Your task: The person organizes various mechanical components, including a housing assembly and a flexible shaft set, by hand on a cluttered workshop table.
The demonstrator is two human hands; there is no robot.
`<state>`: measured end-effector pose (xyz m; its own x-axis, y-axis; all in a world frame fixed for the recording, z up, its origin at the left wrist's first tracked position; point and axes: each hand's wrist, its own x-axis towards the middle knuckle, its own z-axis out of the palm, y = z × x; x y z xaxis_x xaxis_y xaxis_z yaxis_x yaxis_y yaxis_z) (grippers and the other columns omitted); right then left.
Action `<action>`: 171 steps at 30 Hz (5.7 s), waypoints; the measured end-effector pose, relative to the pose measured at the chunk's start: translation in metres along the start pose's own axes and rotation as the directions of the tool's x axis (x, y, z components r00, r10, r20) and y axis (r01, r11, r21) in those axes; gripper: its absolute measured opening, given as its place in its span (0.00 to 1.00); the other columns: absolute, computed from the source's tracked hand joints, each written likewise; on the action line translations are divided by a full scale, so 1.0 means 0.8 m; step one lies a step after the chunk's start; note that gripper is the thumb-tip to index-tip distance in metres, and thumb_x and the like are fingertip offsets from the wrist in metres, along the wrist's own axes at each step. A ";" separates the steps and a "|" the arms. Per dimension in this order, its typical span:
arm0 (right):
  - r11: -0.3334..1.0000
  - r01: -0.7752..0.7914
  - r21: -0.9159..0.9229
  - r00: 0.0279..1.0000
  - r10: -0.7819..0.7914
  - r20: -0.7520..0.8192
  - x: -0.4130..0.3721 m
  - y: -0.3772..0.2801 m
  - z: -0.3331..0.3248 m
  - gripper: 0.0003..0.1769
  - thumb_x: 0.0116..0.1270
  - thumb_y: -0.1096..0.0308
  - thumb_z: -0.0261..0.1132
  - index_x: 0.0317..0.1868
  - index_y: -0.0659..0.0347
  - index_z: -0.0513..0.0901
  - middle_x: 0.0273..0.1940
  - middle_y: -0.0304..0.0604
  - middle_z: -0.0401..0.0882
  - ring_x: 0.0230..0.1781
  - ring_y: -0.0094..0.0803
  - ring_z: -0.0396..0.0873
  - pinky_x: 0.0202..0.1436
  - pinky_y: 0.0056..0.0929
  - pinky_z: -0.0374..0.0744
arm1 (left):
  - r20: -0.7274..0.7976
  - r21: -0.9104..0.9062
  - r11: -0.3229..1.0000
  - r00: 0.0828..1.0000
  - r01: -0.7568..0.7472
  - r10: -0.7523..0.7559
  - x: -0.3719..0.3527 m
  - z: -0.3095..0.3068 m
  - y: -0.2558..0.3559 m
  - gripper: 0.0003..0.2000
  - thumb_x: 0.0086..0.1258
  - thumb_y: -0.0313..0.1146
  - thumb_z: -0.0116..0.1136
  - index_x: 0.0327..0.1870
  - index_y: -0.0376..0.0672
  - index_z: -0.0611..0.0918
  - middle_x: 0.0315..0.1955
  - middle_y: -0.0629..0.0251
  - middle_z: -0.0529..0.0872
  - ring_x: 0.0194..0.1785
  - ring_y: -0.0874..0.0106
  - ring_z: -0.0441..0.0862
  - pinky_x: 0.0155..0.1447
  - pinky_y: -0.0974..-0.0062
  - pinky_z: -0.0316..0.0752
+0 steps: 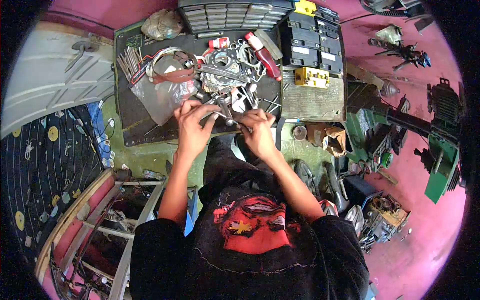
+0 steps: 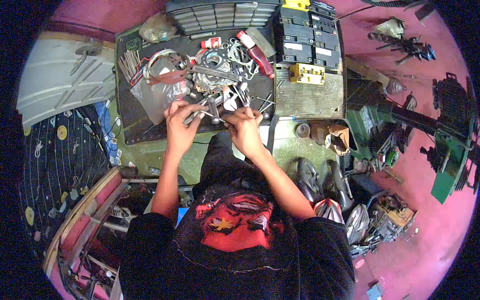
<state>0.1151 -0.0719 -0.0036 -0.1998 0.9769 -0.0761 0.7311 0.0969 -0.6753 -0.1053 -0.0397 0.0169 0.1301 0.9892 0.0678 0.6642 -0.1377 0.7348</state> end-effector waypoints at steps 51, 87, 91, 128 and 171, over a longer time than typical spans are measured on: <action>0.936 -0.129 -0.327 0.636 -0.175 -0.752 0.038 0.352 -0.448 0.12 0.55 0.69 0.79 0.40 0.53 0.92 0.33 0.35 0.80 0.49 0.38 0.78 0.63 0.48 0.65 | 0.262 0.083 0.864 0.847 -0.497 0.462 0.322 0.371 0.456 0.16 0.64 0.40 0.77 0.51 0.49 0.91 0.49 0.62 0.88 0.61 0.59 0.75 0.65 0.58 0.64; 0.885 -0.457 -0.086 0.258 0.039 -0.965 0.227 0.465 -0.510 0.08 0.60 0.66 0.74 0.41 0.49 0.91 0.38 0.35 0.86 0.52 0.43 0.78 0.64 0.54 0.63 | 0.169 -0.170 0.894 0.882 -0.414 0.440 0.542 0.519 0.487 0.22 0.67 0.37 0.76 0.62 0.51 0.88 0.57 0.66 0.90 0.62 0.60 0.73 0.69 0.59 0.62; 0.876 -0.474 -0.084 0.286 0.063 -0.956 0.223 0.470 -0.502 0.07 0.63 0.67 0.74 0.42 0.49 0.91 0.41 0.31 0.89 0.53 0.39 0.78 0.62 0.49 0.62 | 0.166 -0.155 0.900 0.887 -0.408 0.431 0.546 0.520 0.477 0.23 0.69 0.39 0.74 0.64 0.47 0.86 0.59 0.61 0.90 0.66 0.57 0.77 0.72 0.58 0.66; 0.905 0.404 -0.133 0.890 -0.355 0.285 -0.016 0.292 -0.238 0.09 0.69 0.66 0.69 0.47 0.57 0.87 0.49 0.43 0.85 0.59 0.47 0.77 0.64 0.56 0.70 | 0.406 0.134 0.976 0.889 0.171 -0.211 0.012 0.292 0.230 0.25 0.75 0.46 0.68 0.69 0.45 0.82 0.63 0.52 0.86 0.69 0.49 0.79 0.75 0.49 0.67; 0.892 0.423 -0.156 0.895 -0.385 0.227 0.038 0.082 -0.006 0.12 0.64 0.69 0.72 0.48 0.54 0.92 0.46 0.42 0.91 0.55 0.44 0.81 0.65 0.50 0.68 | 0.225 0.322 0.777 0.754 0.541 -0.618 -0.211 0.046 -0.004 0.27 0.73 0.49 0.69 0.69 0.45 0.83 0.60 0.47 0.88 0.65 0.45 0.82 0.71 0.43 0.71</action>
<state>0.1604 -0.0352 -0.0464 -0.6081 0.7934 0.0249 0.6698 0.5297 -0.5204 -0.1024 -0.2079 -0.0217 -0.1467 0.8192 -0.5545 0.8237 0.4116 0.3901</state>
